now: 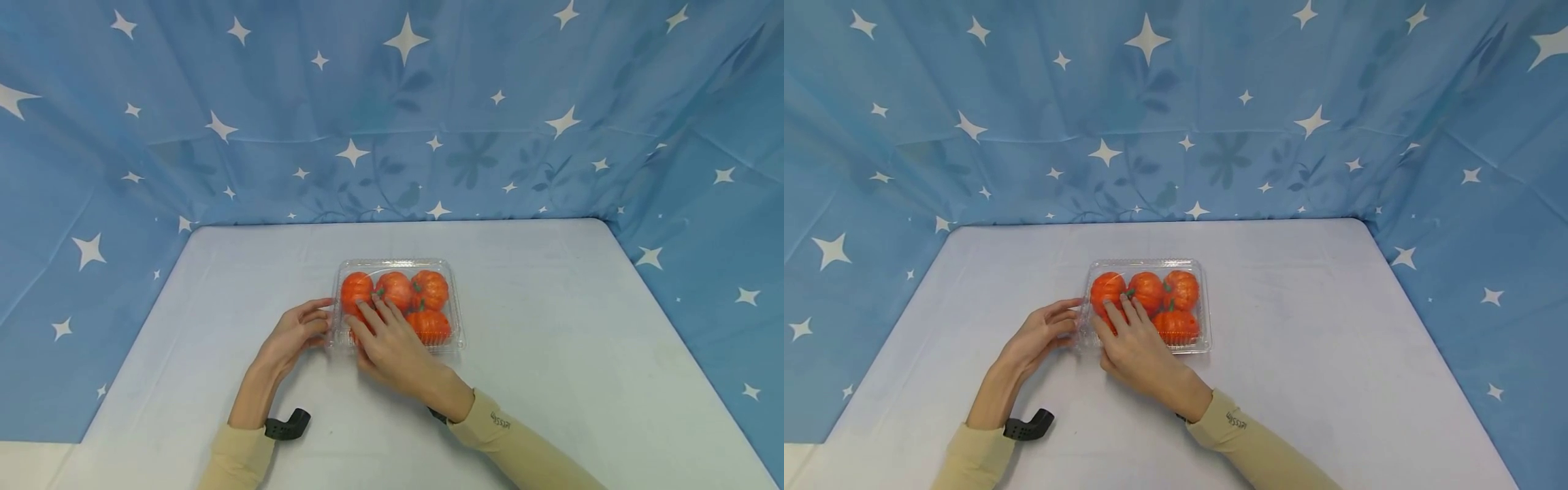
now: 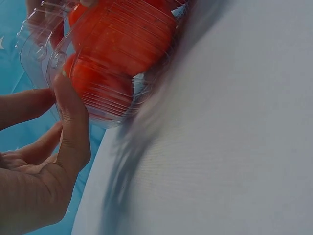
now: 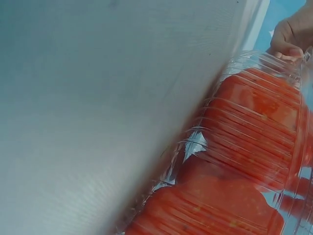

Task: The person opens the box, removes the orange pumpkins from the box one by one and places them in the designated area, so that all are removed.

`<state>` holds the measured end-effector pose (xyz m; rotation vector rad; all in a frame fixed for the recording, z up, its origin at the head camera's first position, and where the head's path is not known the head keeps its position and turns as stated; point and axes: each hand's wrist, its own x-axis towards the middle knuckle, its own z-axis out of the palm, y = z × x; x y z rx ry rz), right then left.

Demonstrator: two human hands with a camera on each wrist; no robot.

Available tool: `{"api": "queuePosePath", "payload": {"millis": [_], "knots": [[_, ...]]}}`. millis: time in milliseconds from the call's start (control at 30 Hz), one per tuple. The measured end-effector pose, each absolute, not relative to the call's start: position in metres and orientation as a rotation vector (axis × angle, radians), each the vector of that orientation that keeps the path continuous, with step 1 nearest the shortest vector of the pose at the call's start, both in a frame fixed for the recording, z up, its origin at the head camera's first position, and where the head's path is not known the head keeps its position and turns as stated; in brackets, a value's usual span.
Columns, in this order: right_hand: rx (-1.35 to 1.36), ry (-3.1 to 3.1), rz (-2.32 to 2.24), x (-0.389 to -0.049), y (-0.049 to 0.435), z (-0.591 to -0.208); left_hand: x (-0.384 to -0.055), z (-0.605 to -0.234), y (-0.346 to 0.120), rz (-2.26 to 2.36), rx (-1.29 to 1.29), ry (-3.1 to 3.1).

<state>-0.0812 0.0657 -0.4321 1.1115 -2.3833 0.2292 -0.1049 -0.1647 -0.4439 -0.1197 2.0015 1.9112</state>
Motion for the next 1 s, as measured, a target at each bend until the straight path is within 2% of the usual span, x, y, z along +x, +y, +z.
{"api": "queuePosePath", "payload": {"millis": [600, 1000], "knots": [[1.106, -2.364, 0.225, -0.082, 0.066, -0.433, -0.087, -0.454, -0.159, 2.099, -0.102, 1.802], [1.107, -2.379, 0.234, -0.082, 0.066, -0.431, -0.095, -0.453, -0.162, 2.066, -0.144, 1.812]]}}
